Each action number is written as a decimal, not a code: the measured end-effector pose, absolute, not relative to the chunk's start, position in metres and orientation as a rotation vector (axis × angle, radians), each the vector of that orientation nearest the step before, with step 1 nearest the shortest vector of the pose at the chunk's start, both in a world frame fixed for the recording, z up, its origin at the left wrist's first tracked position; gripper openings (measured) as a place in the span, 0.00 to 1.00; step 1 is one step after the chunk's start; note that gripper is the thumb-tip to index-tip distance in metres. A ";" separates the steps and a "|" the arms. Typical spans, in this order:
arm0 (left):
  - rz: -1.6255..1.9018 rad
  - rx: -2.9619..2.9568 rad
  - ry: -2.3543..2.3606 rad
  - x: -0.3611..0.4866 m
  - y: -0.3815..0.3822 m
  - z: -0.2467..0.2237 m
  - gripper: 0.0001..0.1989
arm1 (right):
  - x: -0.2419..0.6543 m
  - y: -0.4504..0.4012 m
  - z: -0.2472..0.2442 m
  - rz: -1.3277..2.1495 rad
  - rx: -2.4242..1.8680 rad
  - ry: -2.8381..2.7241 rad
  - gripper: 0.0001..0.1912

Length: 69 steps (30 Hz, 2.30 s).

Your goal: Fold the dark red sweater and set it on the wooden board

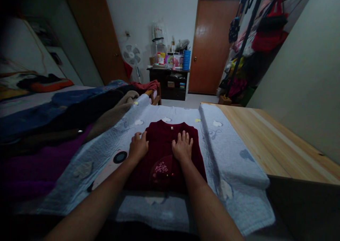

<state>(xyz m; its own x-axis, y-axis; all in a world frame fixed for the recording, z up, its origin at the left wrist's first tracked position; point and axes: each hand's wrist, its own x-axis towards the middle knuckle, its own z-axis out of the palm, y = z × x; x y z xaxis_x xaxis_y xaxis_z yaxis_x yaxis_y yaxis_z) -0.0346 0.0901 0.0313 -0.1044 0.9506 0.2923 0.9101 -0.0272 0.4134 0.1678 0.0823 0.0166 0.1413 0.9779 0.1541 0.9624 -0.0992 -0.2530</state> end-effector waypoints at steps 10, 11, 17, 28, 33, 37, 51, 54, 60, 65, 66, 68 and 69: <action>0.334 2.341 1.739 0.030 0.071 0.028 0.24 | 0.172 0.083 0.015 0.127 -2.075 -1.861 0.30; 0.354 2.338 1.742 0.030 0.069 0.025 0.25 | 0.172 0.084 0.015 0.149 -2.070 -1.852 0.31; 0.286 2.285 1.687 0.030 0.070 0.024 0.28 | 0.177 0.091 0.023 0.313 -2.020 -1.769 0.33; 0.279 2.283 1.749 0.035 0.068 0.026 0.35 | 0.256 0.035 0.044 0.177 -2.038 -1.488 0.23; 0.276 2.282 1.751 0.035 0.068 0.026 0.35 | 0.261 0.014 0.052 0.293 -2.178 -1.579 0.12; 0.284 2.283 1.762 0.035 0.067 0.027 0.34 | 0.248 0.013 0.051 0.234 -2.201 -1.612 0.16; 0.404 2.394 1.587 0.052 0.061 0.044 0.28 | 0.244 0.031 0.033 0.746 -1.845 -1.208 0.18; 0.277 2.391 1.470 0.060 0.061 0.043 0.24 | 0.246 0.029 0.029 0.504 -2.007 -1.366 0.16; 0.244 2.389 1.496 0.063 0.067 0.032 0.30 | 0.261 0.036 0.035 0.168 -2.161 -1.714 0.11; 0.262 2.376 1.516 0.064 0.068 0.029 0.29 | 0.257 0.048 0.035 0.101 -2.009 -1.747 0.19; 0.268 2.377 1.520 0.064 0.068 0.029 0.29 | 0.252 0.049 0.033 0.080 -1.985 -1.754 0.21; 0.281 2.385 1.524 0.064 0.067 0.029 0.27 | 0.239 0.053 0.029 0.040 -1.945 -1.781 0.25; 0.286 2.391 1.527 0.064 0.067 0.028 0.25 | 0.232 0.055 0.026 0.036 -1.938 -1.795 0.27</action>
<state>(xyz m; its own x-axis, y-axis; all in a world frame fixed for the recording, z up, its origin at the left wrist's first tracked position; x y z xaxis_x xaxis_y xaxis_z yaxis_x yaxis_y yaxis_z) 0.0640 0.0666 0.0284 0.4187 0.9080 0.0115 0.8508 -0.3967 0.3446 0.2321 0.0547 0.0258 0.1330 0.9425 0.3065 0.9294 -0.0111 -0.3690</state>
